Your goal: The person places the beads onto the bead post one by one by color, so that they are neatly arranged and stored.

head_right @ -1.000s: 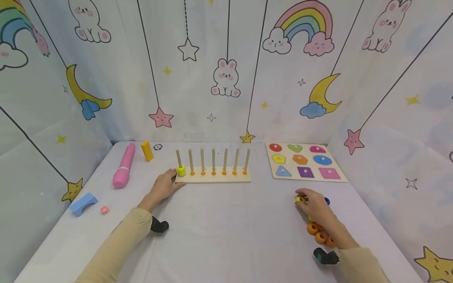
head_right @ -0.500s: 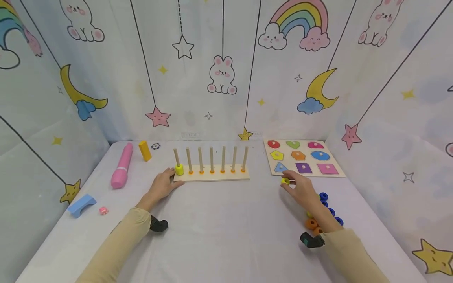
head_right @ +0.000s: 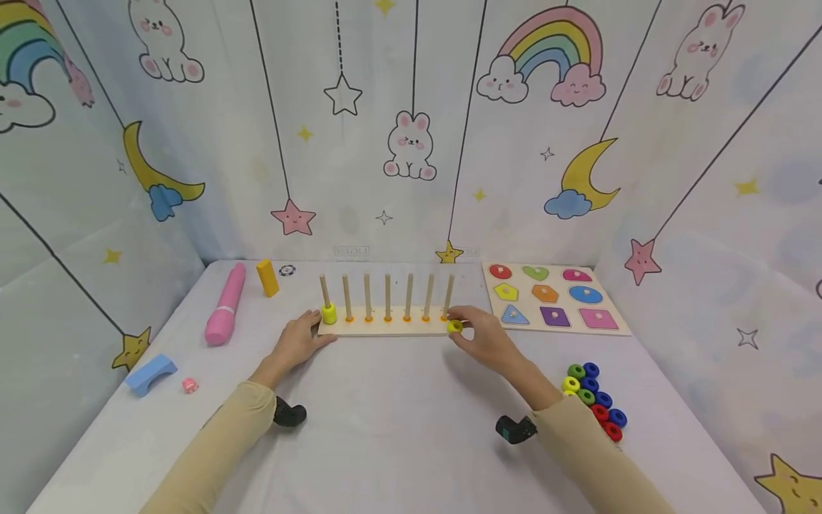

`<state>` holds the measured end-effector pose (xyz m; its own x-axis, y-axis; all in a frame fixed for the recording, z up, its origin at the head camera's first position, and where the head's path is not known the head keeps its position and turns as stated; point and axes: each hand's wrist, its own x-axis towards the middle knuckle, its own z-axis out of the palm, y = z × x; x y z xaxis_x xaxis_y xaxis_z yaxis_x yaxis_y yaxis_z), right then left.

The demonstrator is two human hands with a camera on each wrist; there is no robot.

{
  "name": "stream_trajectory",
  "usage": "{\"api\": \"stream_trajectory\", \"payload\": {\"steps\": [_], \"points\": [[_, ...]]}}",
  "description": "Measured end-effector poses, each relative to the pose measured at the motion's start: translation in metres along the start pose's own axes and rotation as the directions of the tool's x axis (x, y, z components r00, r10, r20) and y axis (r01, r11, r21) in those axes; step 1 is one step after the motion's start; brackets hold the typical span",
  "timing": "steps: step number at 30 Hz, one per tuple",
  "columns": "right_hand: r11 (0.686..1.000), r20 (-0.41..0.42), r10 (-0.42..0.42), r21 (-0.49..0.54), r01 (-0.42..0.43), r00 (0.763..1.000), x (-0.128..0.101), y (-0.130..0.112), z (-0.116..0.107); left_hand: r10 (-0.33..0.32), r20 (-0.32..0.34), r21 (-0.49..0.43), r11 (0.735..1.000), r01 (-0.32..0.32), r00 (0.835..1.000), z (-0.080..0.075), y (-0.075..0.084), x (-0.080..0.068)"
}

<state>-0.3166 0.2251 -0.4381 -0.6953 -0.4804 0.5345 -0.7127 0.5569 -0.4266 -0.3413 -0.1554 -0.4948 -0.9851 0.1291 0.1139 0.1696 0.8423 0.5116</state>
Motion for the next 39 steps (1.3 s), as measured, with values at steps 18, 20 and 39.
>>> {"api": "stream_trajectory", "payload": {"steps": [18,20,39], "points": [[0.972,-0.066,-0.212,0.092,0.217,0.975,0.144,-0.078,0.069,0.000,0.004,-0.014,1.000,0.000,1.000,-0.004,-0.002,0.000],[0.974,-0.057,-0.194,0.104,0.199,0.979,0.158,-0.083,0.077,-0.006,0.009,-0.021,1.000,0.006,1.000,-0.004,-0.002,0.000],[0.993,0.113,-0.106,0.065,0.099,0.988,0.198,-0.093,0.132,-0.018,0.000,-0.044,0.999,0.018,1.000,-0.001,-0.004,0.002]]}}
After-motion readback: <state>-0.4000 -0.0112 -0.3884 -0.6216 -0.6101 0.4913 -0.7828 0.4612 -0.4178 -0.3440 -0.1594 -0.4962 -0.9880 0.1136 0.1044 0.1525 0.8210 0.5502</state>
